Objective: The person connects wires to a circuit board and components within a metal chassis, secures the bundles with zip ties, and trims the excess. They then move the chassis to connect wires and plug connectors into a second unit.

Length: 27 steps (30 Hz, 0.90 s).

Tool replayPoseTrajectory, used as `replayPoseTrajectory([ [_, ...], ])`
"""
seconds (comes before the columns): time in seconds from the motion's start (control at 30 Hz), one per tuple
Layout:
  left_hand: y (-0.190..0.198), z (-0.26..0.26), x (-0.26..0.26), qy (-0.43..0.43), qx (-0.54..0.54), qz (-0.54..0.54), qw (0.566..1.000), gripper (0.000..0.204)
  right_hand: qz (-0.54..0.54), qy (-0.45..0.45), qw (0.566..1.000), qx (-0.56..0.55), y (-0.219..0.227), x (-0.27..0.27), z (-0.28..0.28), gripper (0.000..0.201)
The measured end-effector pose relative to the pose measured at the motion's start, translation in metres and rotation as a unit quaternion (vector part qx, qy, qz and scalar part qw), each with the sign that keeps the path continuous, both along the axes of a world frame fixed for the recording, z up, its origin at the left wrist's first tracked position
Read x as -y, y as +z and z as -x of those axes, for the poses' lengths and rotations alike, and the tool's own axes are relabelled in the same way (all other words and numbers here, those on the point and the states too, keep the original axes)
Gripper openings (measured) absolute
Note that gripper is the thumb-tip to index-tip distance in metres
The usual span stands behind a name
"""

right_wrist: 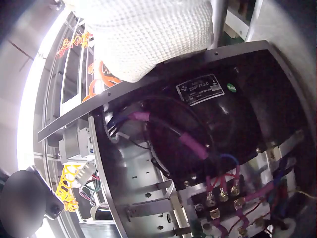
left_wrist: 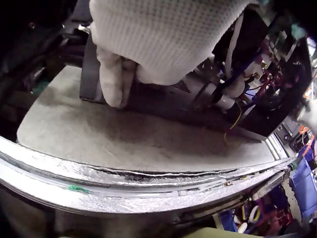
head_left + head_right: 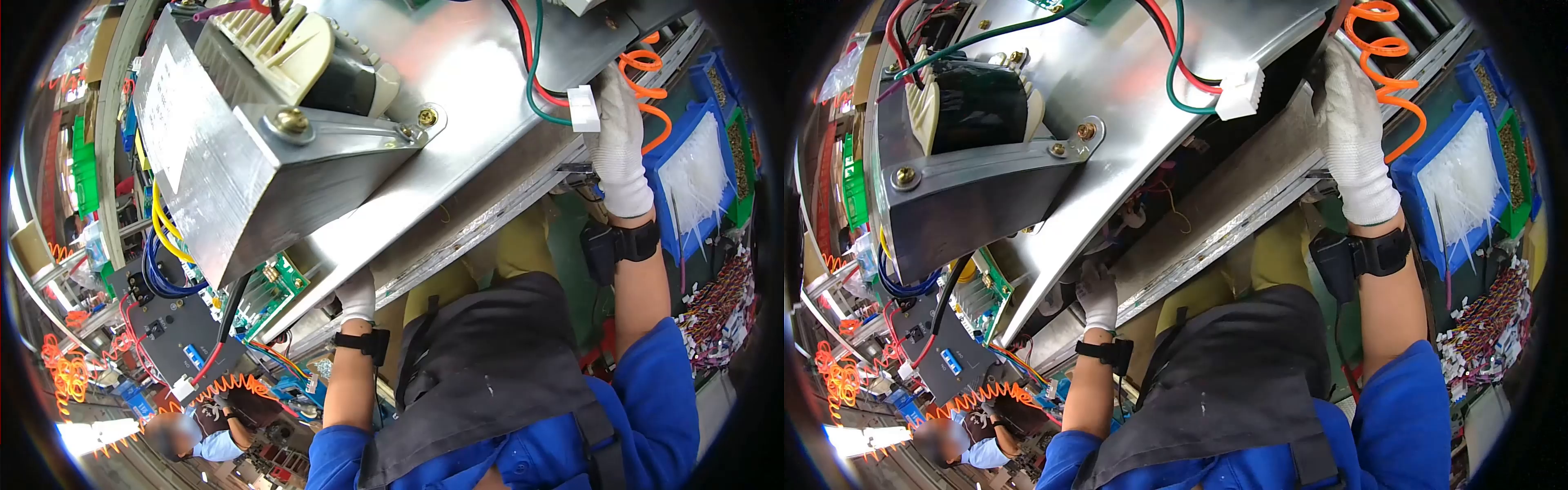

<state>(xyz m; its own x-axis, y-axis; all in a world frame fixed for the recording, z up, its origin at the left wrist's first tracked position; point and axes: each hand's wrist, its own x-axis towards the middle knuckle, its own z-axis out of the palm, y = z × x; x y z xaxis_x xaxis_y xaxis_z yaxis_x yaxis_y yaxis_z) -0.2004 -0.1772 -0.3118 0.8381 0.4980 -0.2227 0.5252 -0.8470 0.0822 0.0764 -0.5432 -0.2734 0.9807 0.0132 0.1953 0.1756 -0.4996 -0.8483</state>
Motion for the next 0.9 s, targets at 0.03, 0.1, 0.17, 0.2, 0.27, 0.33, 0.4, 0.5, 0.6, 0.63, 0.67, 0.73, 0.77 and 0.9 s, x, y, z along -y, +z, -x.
replayPoseTrajectory([
  [0.03, 0.001, 0.001, 0.001, 0.014, 0.018, 0.015, 1.000, 0.017, 0.041, 0.007, 0.998, 0.037, -0.005, 0.002, -0.001, 0.040],
  [0.1, 0.005, -0.002, 0.004, 0.029, 0.036, 0.031, 0.998, 0.017, 0.067, 0.019, 0.995, 0.072, -0.011, 0.005, -0.003, 0.040],
  [0.17, 0.011, -0.005, 0.006, 0.064, 0.024, 0.059, 0.996, 0.017, 0.053, 0.026, 0.996, 0.069, -0.010, 0.004, -0.003, 0.042],
  [0.2, 0.010, -0.004, 0.006, 0.064, 0.024, 0.059, 0.996, 0.017, 0.119, 0.016, 0.988, 0.100, -0.005, 0.001, 0.000, 0.043],
  [0.27, 0.004, -0.005, 0.002, 0.006, 0.033, 0.022, 0.999, 0.017, 0.185, 0.006, 0.974, 0.133, -0.001, 0.000, 0.002, 0.043],
  [0.33, -0.001, -0.003, -0.001, -0.005, 0.030, 0.017, 0.999, 0.018, 0.105, 0.008, 0.990, 0.096, 0.001, -0.001, 0.003, 0.044],
  [0.4, -0.004, -0.003, -0.002, -0.014, 0.027, 0.011, 0.999, 0.018, 0.114, 0.009, 0.989, 0.093, 0.015, -0.007, 0.005, 0.045],
  [0.5, -0.005, -0.006, -0.002, -0.074, 0.092, 0.027, 0.993, 0.019, 0.160, 0.023, 0.979, 0.122, 0.010, -0.003, 0.005, 0.044],
  [0.6, -0.007, -0.011, -0.003, -0.048, 0.021, 0.008, 0.999, 0.021, 0.154, 0.019, 0.979, 0.129, 0.006, -0.005, 0.001, 0.041],
  [0.63, -0.013, -0.006, -0.008, -0.080, 0.006, -0.023, 0.997, 0.023, 0.138, 0.008, 0.985, 0.106, 0.005, -0.006, 0.002, 0.040],
  [0.67, -0.017, 0.000, -0.010, -0.111, -0.010, -0.051, 0.993, 0.024, -0.006, -0.008, 0.998, 0.061, 0.001, -0.008, 0.002, 0.038],
  [0.73, -0.026, 0.004, -0.014, -0.080, -0.033, -0.057, 0.995, 0.026, -0.002, -0.001, 0.997, 0.080, -0.010, -0.006, 0.003, 0.040],
  [0.77, -0.028, 0.004, -0.016, -0.086, 0.000, -0.048, 0.995, 0.025, 0.001, 0.002, 0.996, 0.090, -0.016, -0.005, 0.003, 0.043],
  [0.9, 0.000, 0.001, 0.012, -0.054, 0.007, -0.044, 0.998, 0.033, -0.188, -0.043, 0.976, -0.099, 0.015, -0.034, 0.075, 0.039],
])
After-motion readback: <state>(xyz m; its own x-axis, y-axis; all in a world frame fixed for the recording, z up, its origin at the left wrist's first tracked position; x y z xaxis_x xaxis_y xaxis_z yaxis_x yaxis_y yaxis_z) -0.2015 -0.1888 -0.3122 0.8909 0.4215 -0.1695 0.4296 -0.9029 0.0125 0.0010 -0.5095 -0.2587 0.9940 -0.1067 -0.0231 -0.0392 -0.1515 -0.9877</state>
